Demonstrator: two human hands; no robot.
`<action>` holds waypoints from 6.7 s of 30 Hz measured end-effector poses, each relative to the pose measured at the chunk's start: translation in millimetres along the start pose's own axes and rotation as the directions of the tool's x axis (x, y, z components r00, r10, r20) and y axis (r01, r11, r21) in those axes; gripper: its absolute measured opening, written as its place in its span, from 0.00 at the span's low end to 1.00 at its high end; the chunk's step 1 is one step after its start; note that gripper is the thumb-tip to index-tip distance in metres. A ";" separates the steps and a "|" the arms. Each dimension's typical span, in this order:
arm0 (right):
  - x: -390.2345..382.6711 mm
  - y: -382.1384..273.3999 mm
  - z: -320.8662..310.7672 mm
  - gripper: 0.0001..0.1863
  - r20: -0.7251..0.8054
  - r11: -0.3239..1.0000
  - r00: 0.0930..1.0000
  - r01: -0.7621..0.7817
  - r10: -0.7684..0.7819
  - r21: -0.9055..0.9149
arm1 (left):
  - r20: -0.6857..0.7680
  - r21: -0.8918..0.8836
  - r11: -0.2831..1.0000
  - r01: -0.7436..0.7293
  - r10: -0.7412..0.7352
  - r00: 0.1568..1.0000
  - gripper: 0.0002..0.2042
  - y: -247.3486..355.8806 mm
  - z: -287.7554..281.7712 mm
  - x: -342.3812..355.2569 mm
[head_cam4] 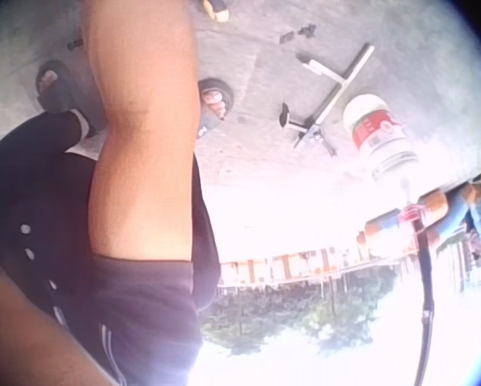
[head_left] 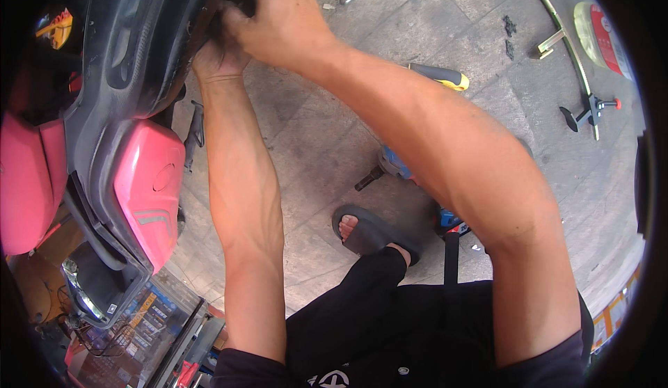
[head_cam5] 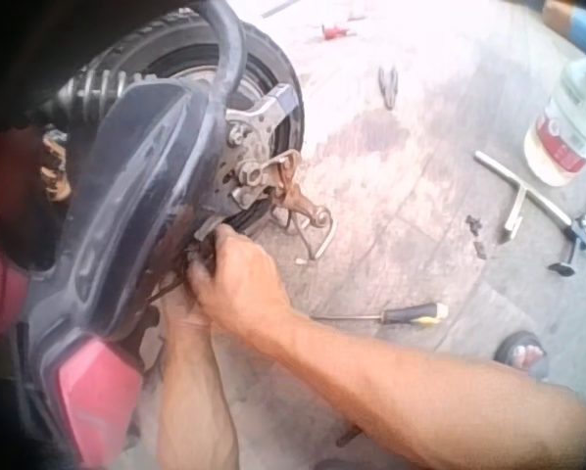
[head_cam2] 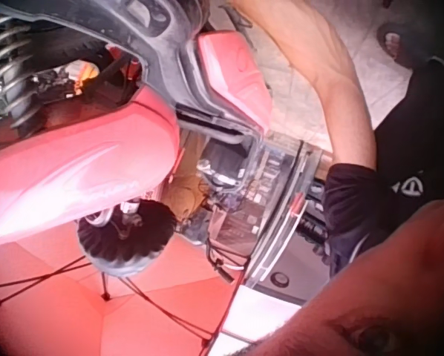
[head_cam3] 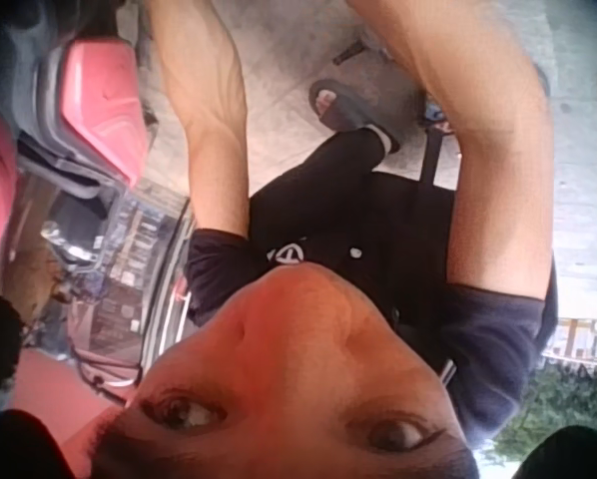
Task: The person is working on a motorcycle, using various tools to adjust and fix components. They are seen handling the rear wheel area, using a screwdriver and other tools to make adjustments.
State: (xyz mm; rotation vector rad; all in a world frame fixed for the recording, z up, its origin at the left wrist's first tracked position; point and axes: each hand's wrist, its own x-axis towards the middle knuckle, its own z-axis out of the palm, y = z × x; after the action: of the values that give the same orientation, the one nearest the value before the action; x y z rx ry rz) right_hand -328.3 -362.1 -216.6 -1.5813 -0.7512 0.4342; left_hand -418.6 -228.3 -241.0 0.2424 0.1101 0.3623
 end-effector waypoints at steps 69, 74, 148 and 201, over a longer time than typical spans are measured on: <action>-31.5 48.9 -232.8 0.32 0.254 0.891 0.956 -0.018 0.148 -0.453 | -0.709 0.251 0.933 0.258 -0.005 0.705 0.39 -241.3 105.7 50.1; -0.1 78.1 -222.2 0.18 0.120 0.942 0.990 -0.027 0.071 -0.333 | -0.676 0.723 0.345 0.599 0.177 0.715 0.27 -181.1 107.7 -30.6; 54.0 20.4 -65.6 0.19 -0.083 0.927 0.965 0.212 -0.248 -0.309 | -0.392 0.853 -0.187 0.488 0.388 0.834 0.33 -112.3 298.7 -206.3; 41.8 9.4 -68.0 0.26 -0.150 0.995 0.988 0.044 -0.031 0.084 | -0.381 0.863 -0.211 0.458 0.323 0.866 0.32 -118.8 308.2 -217.5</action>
State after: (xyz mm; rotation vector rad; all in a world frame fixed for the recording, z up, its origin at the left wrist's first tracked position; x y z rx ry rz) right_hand -251.1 -383.3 -208.8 -1.4975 -0.6384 0.3134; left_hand -534.6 -481.2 40.1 1.9090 1.0396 0.0836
